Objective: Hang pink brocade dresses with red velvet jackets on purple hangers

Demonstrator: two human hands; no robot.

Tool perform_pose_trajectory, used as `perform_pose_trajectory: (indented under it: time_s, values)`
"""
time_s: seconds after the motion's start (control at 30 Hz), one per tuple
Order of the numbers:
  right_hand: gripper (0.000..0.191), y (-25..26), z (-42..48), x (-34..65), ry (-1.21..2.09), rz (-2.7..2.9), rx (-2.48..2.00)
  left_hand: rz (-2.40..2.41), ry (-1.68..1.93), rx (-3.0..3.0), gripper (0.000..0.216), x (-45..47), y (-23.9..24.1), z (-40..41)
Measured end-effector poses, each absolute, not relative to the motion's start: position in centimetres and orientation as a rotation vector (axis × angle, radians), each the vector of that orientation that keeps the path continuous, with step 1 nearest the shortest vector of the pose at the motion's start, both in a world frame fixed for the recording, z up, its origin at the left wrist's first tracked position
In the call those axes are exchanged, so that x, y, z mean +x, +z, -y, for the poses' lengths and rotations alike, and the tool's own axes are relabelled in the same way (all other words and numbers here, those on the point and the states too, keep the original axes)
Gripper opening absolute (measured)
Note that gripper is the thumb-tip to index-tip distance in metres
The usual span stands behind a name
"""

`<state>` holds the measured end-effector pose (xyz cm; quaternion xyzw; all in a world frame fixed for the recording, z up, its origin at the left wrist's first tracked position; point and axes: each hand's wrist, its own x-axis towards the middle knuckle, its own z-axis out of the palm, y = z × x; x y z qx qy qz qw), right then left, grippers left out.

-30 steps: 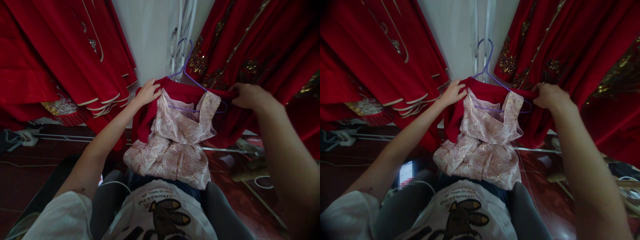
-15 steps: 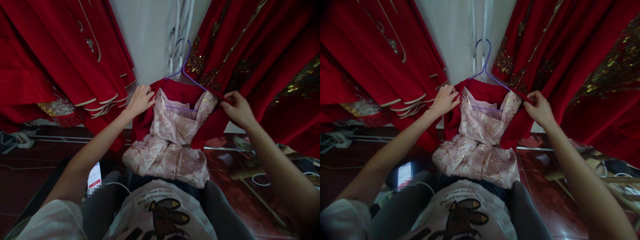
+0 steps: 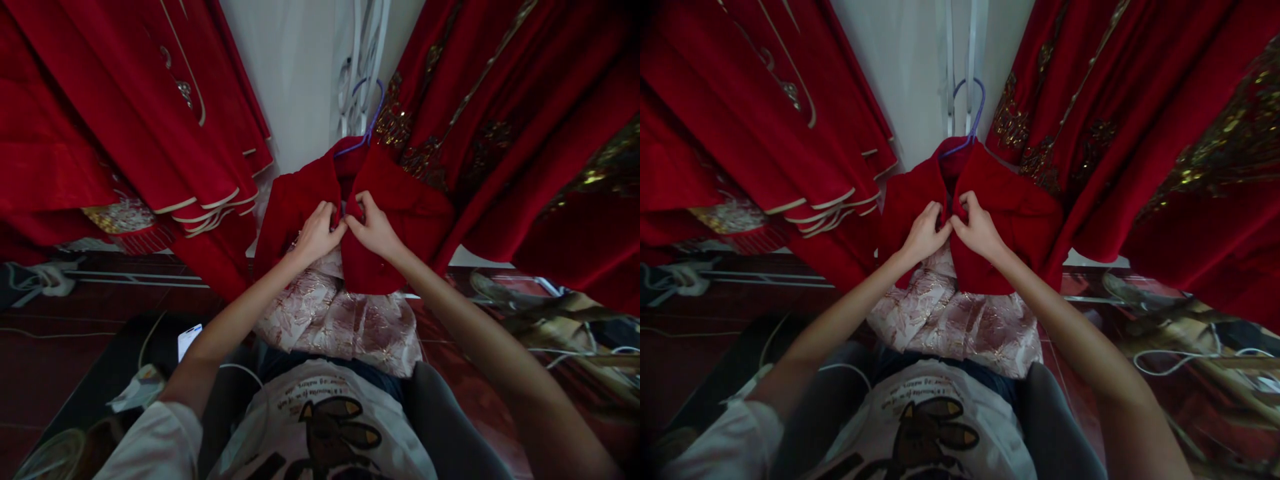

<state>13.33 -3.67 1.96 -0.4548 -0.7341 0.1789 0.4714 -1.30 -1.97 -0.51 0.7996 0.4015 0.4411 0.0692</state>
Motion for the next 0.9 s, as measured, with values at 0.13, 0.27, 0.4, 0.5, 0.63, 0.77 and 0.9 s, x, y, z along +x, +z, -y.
perform_pose_trajectory:
  time_s: [0.13, 0.27, 0.4, 0.5, 0.63, 0.77, 0.9]
  values:
    - [0.033, -0.1, 4.3, 13.5, 0.609, 1.705, -0.982, -1.075, 1.539, 1.991, 0.026, -1.5, -1.8, 1.8]
    - [0.037, -1.6, 5.2, 13.5, 0.673, 1.583, -0.889, -1.029, 1.67, 1.736, 0.023, -1.0, -2.2, 2.1]
    - [0.027, -1.8, 5.8, 13.3, 0.643, 1.529, -0.875, -0.998, 1.622, 1.799, 0.009, -0.9, -2.0, 2.8]
    - [0.025, -1.6, 5.8, 13.4, 0.576, 1.501, -0.911, -0.982, 1.579, 1.923, 0.008, -1.4, -1.7, 3.3]
    - [0.022, -1.5, 5.6, 13.5, 0.491, 1.48, -0.954, -0.95, 1.497, 2.086, 0.015, -2.0, -1.0, 3.5]
    - [0.018, -1.4, 5.5, 13.4, 0.483, 1.458, -0.937, -0.912, 1.378, 2.267, 0.019, -2.4, 0.1, 3.4]
    - [0.021, -1.3, 5.6, 13.5, 0.493, 1.416, -0.969, -0.875, 1.356, 2.301, 0.008, -2.3, 0.9, 3.1]
